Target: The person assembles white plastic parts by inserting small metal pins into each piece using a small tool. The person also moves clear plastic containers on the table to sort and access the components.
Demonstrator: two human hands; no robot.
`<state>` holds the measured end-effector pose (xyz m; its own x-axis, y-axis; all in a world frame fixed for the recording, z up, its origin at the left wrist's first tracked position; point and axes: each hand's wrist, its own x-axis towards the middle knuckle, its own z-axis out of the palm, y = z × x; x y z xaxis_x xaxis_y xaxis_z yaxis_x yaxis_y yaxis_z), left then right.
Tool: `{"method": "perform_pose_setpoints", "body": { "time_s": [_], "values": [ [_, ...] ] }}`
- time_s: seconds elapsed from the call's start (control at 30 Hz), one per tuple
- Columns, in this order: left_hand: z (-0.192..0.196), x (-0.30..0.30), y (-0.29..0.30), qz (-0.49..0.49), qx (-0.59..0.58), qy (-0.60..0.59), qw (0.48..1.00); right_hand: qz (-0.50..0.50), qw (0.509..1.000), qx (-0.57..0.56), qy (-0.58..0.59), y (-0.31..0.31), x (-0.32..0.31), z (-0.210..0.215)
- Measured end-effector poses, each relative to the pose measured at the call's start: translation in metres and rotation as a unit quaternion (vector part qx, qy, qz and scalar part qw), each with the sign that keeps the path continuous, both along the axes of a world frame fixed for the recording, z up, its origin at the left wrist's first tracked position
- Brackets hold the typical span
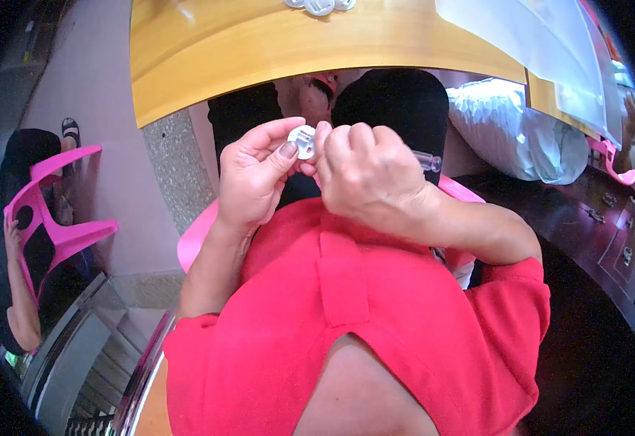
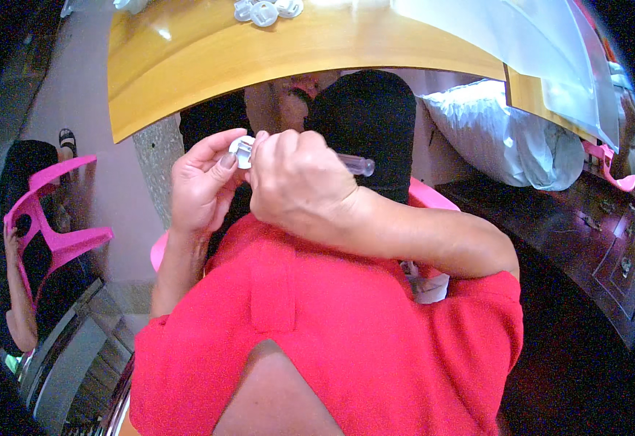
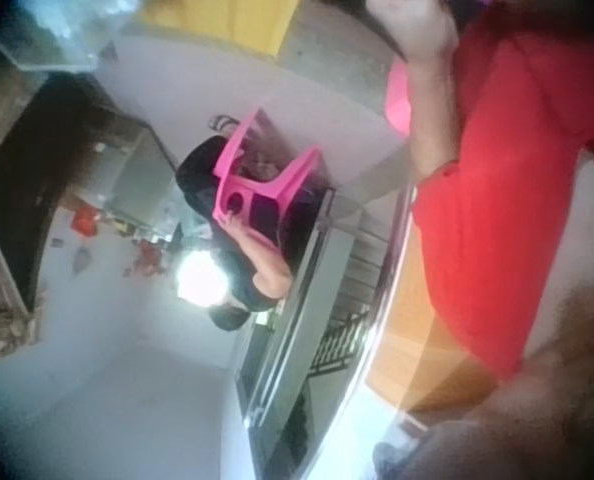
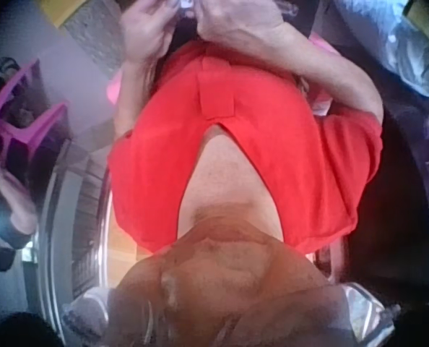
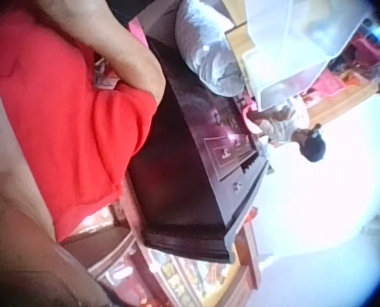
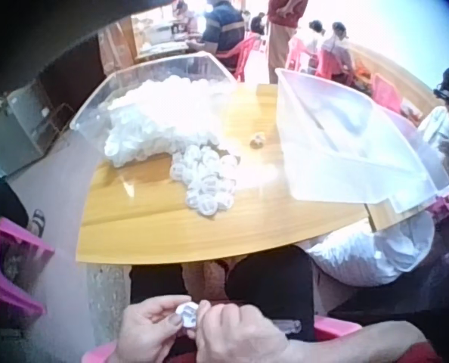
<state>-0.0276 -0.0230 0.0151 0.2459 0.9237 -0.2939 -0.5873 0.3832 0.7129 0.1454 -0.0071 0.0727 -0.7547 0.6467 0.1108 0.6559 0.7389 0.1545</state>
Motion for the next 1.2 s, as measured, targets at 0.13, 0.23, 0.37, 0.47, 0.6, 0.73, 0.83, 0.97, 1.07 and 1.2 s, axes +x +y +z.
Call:
{"method": "perform_pose_setpoints", "body": {
  "time_s": [0.13,0.23,0.37,0.47,0.6,0.73,0.83,0.97,1.07,1.2],
  "values": [
    [0.004,0.002,0.003,0.020,0.032,0.007,0.999,-0.095,0.969,-0.177,0.143,0.004,0.009,0.005],
    [0.006,0.004,0.004,0.042,0.042,0.006,0.998,-0.118,0.947,-0.206,0.214,0.001,0.008,-0.003],
    [0.006,0.004,0.003,0.055,0.053,0.003,0.997,-0.134,0.923,-0.243,0.267,-0.001,0.004,-0.008],
    [0.007,0.005,0.001,0.063,0.048,0.019,0.997,-0.142,0.913,-0.249,0.289,-0.004,0.001,-0.012],
    [0.005,0.005,0.000,0.071,0.056,0.022,0.996,-0.145,0.914,-0.247,0.289,-0.007,-0.002,-0.013],
    [0.003,0.004,-0.001,0.072,0.065,0.033,0.995,-0.122,0.926,-0.217,0.283,-0.008,-0.003,-0.017],
    [0.005,0.005,-0.003,0.072,0.070,0.070,0.992,-0.105,0.947,-0.188,0.238,-0.008,-0.005,-0.016],
    [0.003,0.004,-0.007,0.068,0.097,0.109,0.987,-0.102,0.958,-0.177,0.200,-0.009,-0.006,-0.011],
    [0.006,0.006,-0.008,0.060,0.124,0.155,0.978,-0.093,0.968,-0.177,0.154,-0.008,-0.005,-0.002],
    [0.006,0.006,-0.006,0.062,0.246,0.326,0.910,-0.080,0.981,-0.160,0.070,-0.008,-0.007,0.007]
  ]
}}
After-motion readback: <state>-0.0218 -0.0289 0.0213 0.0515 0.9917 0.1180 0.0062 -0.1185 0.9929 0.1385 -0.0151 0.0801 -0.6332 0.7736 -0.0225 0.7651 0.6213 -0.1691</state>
